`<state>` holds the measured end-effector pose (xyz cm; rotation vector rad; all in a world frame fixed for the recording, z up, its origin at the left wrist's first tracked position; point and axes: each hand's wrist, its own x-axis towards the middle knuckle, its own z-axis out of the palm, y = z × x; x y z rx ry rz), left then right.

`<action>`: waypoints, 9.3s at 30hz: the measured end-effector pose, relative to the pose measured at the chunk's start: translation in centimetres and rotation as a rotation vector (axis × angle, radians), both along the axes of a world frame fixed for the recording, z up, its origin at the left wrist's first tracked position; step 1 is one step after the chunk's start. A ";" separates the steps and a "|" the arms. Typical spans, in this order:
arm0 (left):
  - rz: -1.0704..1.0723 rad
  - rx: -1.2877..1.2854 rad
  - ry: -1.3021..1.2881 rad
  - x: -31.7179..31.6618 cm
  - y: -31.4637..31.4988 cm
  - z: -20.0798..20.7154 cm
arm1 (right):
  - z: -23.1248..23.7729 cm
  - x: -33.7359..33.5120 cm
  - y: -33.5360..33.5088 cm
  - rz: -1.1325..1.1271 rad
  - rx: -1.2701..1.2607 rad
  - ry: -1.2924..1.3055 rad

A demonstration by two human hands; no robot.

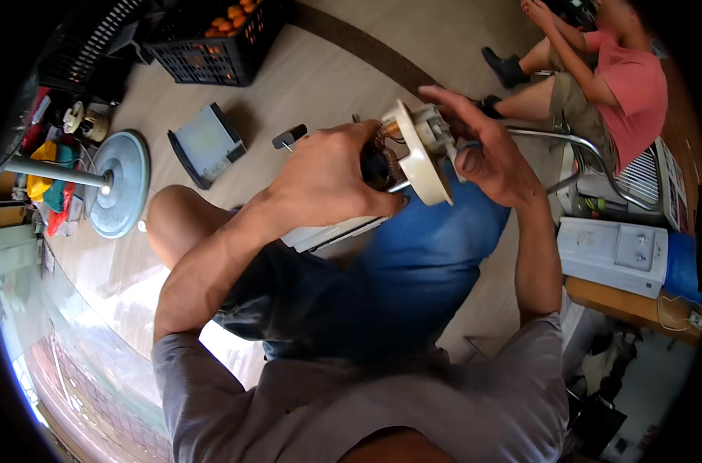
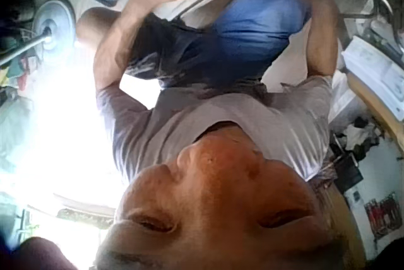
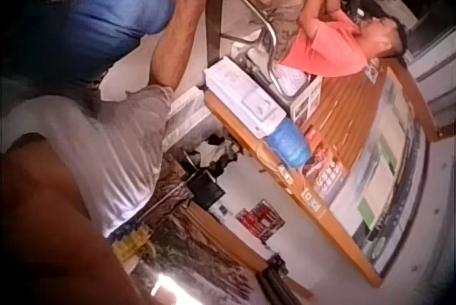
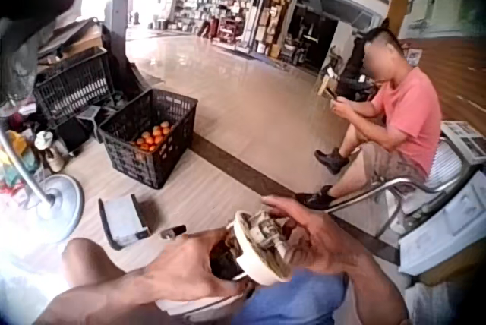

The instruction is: The person manipulates a fuel pump assembly by hand, disconnecting internal components and wires and then reconnecting them.

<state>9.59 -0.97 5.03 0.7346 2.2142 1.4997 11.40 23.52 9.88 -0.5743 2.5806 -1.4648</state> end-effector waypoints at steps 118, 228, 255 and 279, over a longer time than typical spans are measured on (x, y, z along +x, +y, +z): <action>0.071 -0.026 0.241 16.4 -1.1 -9.9 | -2.4 19.5 -2.2 -0.346 -0.066 -0.468; 0.345 0.576 -0.436 -3.9 -6.8 -1.5 | -8.0 -11.8 -10.6 -0.128 -0.854 -0.533; 0.740 0.200 0.172 -4.4 -7.0 -2.3 | -3.3 -9.4 -12.4 0.025 -0.128 0.716; 0.832 -0.210 0.477 -6.5 -5.3 -3.0 | -5.6 -9.8 -14.7 -0.241 0.054 0.714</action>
